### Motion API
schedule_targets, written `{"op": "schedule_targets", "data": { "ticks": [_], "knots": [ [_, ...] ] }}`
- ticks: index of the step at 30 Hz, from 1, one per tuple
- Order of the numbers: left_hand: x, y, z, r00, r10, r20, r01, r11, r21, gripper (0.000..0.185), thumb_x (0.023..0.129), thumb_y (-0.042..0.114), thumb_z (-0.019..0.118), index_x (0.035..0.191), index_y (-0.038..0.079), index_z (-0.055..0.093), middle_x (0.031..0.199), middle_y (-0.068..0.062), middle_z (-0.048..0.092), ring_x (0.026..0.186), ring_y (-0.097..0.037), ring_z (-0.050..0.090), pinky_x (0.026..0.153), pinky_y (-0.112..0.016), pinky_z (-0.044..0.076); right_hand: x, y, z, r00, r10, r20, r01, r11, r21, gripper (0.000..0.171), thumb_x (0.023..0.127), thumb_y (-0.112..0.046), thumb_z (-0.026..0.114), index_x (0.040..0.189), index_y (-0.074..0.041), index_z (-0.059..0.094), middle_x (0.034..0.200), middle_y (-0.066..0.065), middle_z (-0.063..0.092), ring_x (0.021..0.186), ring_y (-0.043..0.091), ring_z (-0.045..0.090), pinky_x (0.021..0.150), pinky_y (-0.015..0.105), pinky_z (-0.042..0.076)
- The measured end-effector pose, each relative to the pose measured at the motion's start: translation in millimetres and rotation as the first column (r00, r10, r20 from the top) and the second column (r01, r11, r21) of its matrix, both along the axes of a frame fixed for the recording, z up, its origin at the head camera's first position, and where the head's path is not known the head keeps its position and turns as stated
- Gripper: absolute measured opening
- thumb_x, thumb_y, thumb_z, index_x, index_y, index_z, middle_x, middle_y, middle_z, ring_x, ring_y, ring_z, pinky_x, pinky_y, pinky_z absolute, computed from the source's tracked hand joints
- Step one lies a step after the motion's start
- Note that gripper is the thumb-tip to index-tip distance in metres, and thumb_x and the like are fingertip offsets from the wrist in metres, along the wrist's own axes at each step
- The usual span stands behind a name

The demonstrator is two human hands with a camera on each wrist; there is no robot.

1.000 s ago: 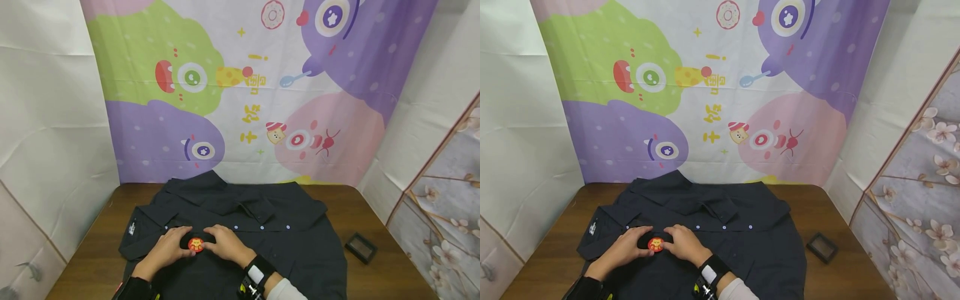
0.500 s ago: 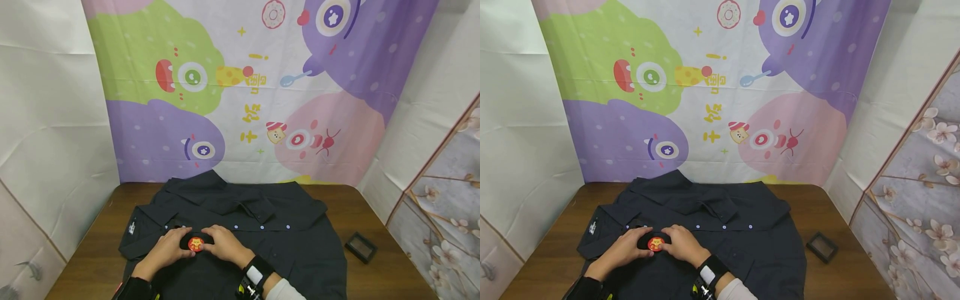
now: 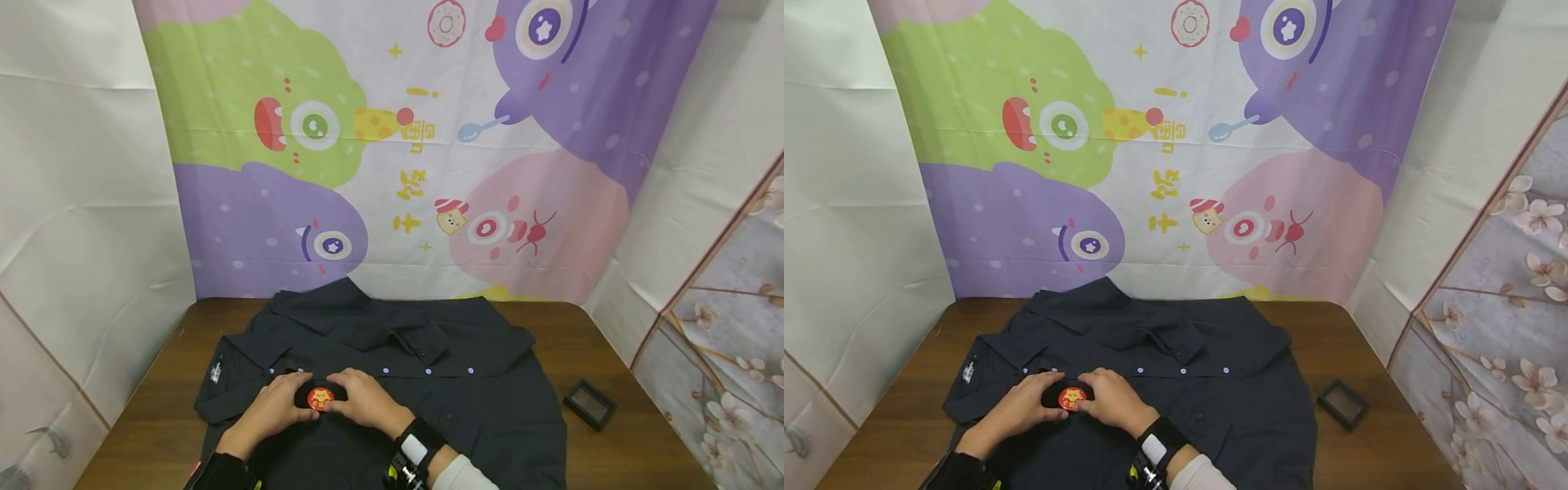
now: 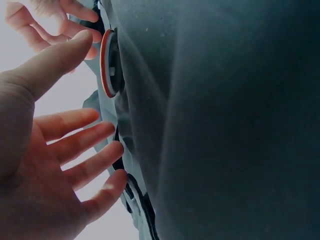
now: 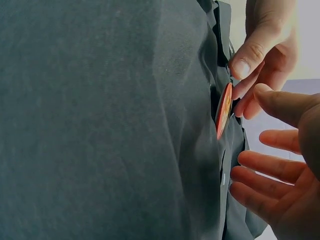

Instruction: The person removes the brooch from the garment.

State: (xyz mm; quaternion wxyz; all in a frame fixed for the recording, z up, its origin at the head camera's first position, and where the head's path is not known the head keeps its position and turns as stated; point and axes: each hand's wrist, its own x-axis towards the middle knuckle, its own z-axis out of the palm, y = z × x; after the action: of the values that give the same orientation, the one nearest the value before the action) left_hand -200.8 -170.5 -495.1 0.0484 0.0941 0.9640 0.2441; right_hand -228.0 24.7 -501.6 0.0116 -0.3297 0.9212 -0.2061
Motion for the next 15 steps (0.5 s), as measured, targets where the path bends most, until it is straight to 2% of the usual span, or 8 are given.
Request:
{"op": "schedule_targets", "data": {
  "ticks": [15],
  "knots": [
    [-1.7, 0.2, -2.6, 1.000, -0.016, -0.006, 0.016, 0.999, -0.035, 0.069, 0.072, 0.037, 0.085, 0.126, 0.002, 0.062, 0.131, -0.019, 0.060, 0.122, -0.039, 0.054, 0.093, -0.065, 0.042, -1.6, -3.1, -4.7, 0.999, 0.027, -0.023, -0.026, 1.000, 0.011, 0.047, 0.087, -0.037, 0.073, 0.125, -0.011, 0.065, 0.112, 0.001, 0.067, 0.104, 0.012, 0.063, 0.092, 0.026, 0.051]
  ]
}}
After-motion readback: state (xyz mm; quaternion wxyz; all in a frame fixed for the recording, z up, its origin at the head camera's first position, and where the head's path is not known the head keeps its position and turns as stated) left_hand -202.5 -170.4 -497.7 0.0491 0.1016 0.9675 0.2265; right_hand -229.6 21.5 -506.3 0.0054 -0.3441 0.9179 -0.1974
